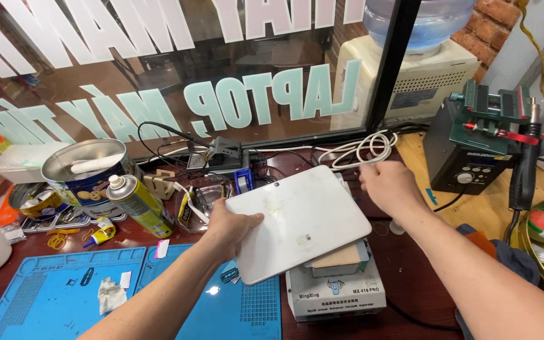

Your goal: The person uses a plastic prying tool to separate the back cover of a white tablet from its frame. After removing the cover, they peel off adhesive tape and disconnect internal ribbon cables to expose the motherboard and battery.

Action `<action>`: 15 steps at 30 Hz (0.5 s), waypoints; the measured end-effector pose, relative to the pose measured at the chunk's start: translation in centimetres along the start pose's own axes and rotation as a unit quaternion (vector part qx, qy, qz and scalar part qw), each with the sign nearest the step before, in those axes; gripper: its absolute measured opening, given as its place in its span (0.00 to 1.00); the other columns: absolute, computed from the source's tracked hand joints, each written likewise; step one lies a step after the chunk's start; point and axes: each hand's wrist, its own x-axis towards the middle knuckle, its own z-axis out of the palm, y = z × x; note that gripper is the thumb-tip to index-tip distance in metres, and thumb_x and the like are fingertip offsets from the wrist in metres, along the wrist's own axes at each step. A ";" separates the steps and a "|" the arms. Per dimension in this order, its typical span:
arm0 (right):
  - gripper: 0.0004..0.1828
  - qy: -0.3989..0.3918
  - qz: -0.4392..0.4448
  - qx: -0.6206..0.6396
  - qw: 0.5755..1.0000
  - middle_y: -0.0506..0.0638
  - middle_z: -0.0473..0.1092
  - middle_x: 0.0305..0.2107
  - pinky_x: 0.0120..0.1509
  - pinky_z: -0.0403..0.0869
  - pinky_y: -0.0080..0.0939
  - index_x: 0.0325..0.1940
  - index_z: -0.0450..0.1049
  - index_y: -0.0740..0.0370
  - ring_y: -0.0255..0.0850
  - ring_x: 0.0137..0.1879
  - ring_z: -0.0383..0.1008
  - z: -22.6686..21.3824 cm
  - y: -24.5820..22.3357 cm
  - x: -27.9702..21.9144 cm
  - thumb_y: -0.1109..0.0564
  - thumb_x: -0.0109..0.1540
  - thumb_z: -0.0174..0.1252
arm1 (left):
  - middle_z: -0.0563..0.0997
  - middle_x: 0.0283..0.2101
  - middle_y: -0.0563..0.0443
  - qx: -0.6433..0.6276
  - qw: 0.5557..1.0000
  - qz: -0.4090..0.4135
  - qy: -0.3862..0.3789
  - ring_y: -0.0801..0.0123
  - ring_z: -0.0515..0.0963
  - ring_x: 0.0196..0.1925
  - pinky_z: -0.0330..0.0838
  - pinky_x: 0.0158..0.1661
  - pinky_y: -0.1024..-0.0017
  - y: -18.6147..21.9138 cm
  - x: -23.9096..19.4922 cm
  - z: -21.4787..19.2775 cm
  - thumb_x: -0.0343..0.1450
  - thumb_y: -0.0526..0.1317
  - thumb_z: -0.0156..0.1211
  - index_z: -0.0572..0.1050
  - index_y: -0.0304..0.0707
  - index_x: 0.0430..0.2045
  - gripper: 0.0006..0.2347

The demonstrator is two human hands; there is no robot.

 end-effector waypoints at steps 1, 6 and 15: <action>0.24 0.010 -0.011 0.136 0.991 0.52 0.78 0.33 0.40 0.73 0.41 0.37 0.78 0.63 0.39 0.37 0.76 -0.1 0.3 1.0 0.40 0.65 0.52 | 0.78 0.47 0.30 -0.003 1.000 -0.001 -0.003 0.47 0.87 0.37 0.87 0.32 0.49 0.1 0.1 0.3 0.66 0.30 0.67 0.51 0.35 0.64 0.35; 0.27 0.002 0.078 0.347 0.935 0.51 0.67 0.33 0.38 0.71 0.43 0.45 0.70 0.64 0.40 0.36 0.67 -0.1 3.1 3.5 0.35 0.72 0.45 | 0.79 0.47 0.30 -0.010 1.000 0.007 0.000 0.48 0.88 0.37 0.88 0.32 0.51 -0.2 0.1 -0.1 0.65 0.29 0.67 0.52 0.34 0.62 0.33; 0.10 -0.061 0.153 0.536 0.828 0.52 0.71 0.36 0.47 0.76 0.42 0.44 0.68 0.65 0.41 0.42 0.73 2.7 4.9 2.4 0.54 0.68 0.56 | 0.79 0.46 0.30 0.024 1.000 -0.013 0.009 0.48 0.88 0.36 0.88 0.33 0.54 0.0 0.1 0.0 0.67 0.31 0.67 0.53 0.36 0.62 0.31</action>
